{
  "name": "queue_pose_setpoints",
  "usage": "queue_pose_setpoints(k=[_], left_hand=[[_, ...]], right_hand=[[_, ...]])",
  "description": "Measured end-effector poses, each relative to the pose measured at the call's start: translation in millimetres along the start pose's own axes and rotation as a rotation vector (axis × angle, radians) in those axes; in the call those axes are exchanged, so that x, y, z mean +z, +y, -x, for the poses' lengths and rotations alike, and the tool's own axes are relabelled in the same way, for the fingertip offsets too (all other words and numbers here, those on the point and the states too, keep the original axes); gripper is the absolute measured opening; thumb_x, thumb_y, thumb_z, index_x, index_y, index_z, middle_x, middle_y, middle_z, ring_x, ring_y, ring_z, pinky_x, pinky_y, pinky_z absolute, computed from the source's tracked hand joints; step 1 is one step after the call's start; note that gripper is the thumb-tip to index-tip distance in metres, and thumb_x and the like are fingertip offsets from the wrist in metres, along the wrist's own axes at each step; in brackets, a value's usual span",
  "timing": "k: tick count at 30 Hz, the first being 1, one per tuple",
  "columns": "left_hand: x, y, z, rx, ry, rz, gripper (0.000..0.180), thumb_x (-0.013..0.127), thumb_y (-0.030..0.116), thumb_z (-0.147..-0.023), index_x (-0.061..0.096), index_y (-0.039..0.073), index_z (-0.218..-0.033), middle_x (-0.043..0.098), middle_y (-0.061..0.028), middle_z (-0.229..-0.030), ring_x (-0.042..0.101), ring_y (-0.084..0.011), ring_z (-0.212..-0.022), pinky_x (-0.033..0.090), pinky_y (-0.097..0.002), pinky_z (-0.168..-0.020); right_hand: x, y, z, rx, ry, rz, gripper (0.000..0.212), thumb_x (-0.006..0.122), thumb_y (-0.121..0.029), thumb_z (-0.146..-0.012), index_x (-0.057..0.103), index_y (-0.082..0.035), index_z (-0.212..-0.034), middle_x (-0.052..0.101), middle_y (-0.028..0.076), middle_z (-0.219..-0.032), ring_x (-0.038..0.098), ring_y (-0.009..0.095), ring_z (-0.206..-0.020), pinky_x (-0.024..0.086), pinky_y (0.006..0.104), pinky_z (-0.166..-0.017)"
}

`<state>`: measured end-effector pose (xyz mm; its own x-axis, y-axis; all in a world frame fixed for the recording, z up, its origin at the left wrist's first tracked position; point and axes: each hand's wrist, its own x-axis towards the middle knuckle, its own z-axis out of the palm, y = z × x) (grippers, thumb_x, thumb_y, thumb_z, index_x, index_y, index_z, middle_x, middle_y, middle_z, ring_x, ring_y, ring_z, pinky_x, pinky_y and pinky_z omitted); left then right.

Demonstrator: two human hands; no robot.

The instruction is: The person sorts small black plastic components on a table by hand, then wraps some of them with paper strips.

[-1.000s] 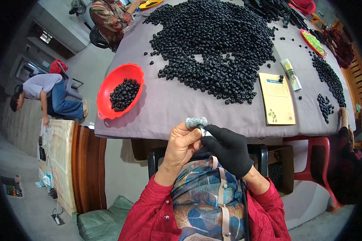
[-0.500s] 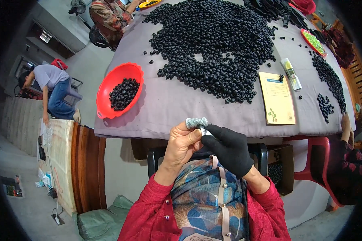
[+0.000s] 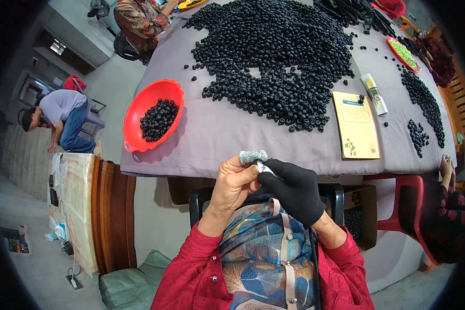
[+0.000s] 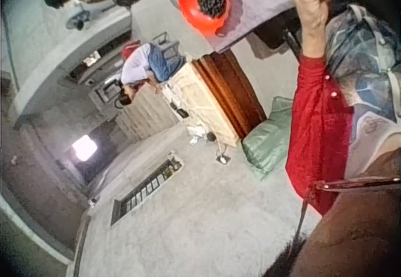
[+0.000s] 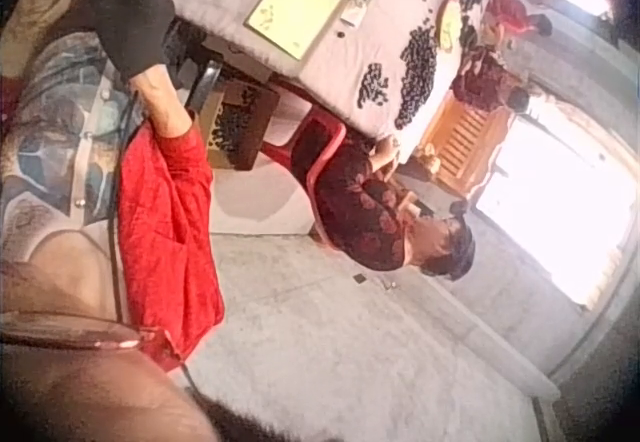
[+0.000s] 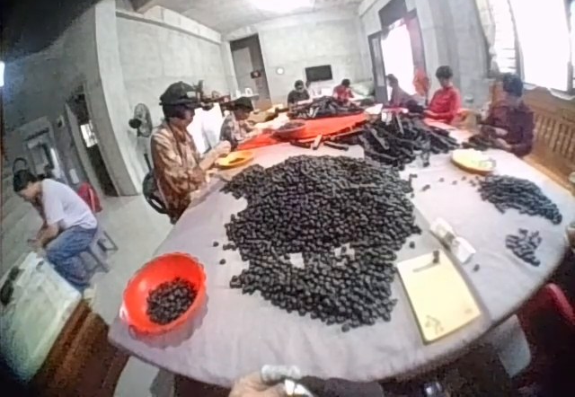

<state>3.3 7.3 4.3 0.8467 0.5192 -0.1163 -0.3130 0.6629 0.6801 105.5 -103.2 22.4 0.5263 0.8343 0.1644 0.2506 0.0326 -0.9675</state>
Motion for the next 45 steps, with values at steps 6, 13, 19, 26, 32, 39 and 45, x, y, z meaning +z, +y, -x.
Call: queue_pose_setpoints(k=[6, 13, 19, 26, 32, 39, 45], left_hand=[[-1.1, -0.4, -1.1, -0.008, 0.003, -0.007, 0.017, 0.059, 0.004, -0.08, 0.061, 0.003, -0.097, 0.062, -0.0051, -0.077, 0.051, -0.0056, -0.052, 0.042, -0.0163, -0.047], [-3.6, -1.8, -2.5, -0.028, 0.012, -0.012, 0.017, 0.059, 0.004, -0.081, 0.061, 0.002, -0.097, 0.061, -0.0044, -0.076, 0.05, -0.0051, -0.052, 0.042, -0.0165, -0.047], [-3.8, -1.1, -3.3, -0.045, 0.009, -0.017, 0.017, 0.058, 0.005, -0.081, 0.061, 0.002, -0.098, 0.061, -0.0044, -0.074, 0.051, -0.0059, -0.051, 0.042, -0.0168, -0.046], [-2.7, -4.3, -1.8, -0.008, -0.04, -0.006, 0.017, 0.059, 0.006, -0.08, 0.061, 0.002, -0.097, 0.061, -0.0043, -0.073, 0.053, -0.0074, -0.052, 0.041, -0.0167, -0.045], [-6.2, 1.1, -6.0, -0.068, -0.027, 0.101, 0.02, 0.059, 0.007, -0.081, 0.059, 0.002, -0.1, 0.062, -0.0058, -0.074, 0.054, -0.008, -0.05, 0.04, -0.0169, -0.042], [-10.9, 1.8, -6.0, -0.071, -0.105, 0.153, 0.021, 0.058, 0.008, -0.082, 0.058, 0.003, -0.102, 0.061, -0.0053, -0.074, 0.052, -0.007, -0.051, 0.04, -0.0168, -0.044], [-8.9, 1.7, -6.0, -0.064, -0.118, 0.144, 0.02, 0.058, 0.008, -0.082, 0.059, 0.003, -0.101, 0.06, -0.0041, -0.073, 0.052, -0.007, -0.052, 0.04, -0.0172, -0.044]], right_hand=[[0.7, 0.2, 0.2, 0.054, -0.012, -0.054, 0.027, 0.064, -0.017, -0.077, 0.061, -0.006, -0.102, 0.064, 0.01, -0.078, 0.063, 0.015, -0.069, 0.048, 0.0257, -0.06], [0.7, 3.1, -0.1, 0.063, -0.005, -0.08, 0.027, 0.065, -0.016, -0.077, 0.061, -0.005, -0.101, 0.064, 0.01, -0.078, 0.062, 0.012, -0.068, 0.048, 0.025, -0.06], [-0.2, 1.5, -1.3, 0.114, -0.023, -0.094, 0.026, 0.064, -0.017, -0.077, 0.062, -0.005, -0.1, 0.064, 0.011, -0.078, 0.062, 0.013, -0.067, 0.048, 0.0251, -0.06], [-4.8, -3.8, -4.1, 0.101, -0.035, -0.01, 0.026, 0.063, -0.016, -0.079, 0.06, -0.003, -0.102, 0.064, 0.012, -0.08, 0.061, 0.011, -0.07, 0.048, 0.0248, -0.062], [-0.4, 6.1, -1.3, 0.055, -0.026, -0.171, 0.03, 0.064, -0.014, -0.078, 0.059, -0.005, -0.106, 0.063, 0.012, -0.081, 0.06, 0.011, -0.07, 0.048, 0.0252, -0.061], [-0.5, 2.0, -0.9, -0.016, -0.041, 0.028, 0.033, 0.065, -0.014, -0.076, 0.059, -0.007, -0.108, 0.063, 0.011, -0.08, 0.061, 0.013, -0.068, 0.048, 0.0254, -0.06], [-0.8, 3.0, 0.6, -0.027, -0.023, 0.015, 0.033, 0.065, -0.014, -0.076, 0.059, -0.008, -0.108, 0.063, 0.01, -0.079, 0.061, 0.014, -0.067, 0.047, 0.0259, -0.059]])
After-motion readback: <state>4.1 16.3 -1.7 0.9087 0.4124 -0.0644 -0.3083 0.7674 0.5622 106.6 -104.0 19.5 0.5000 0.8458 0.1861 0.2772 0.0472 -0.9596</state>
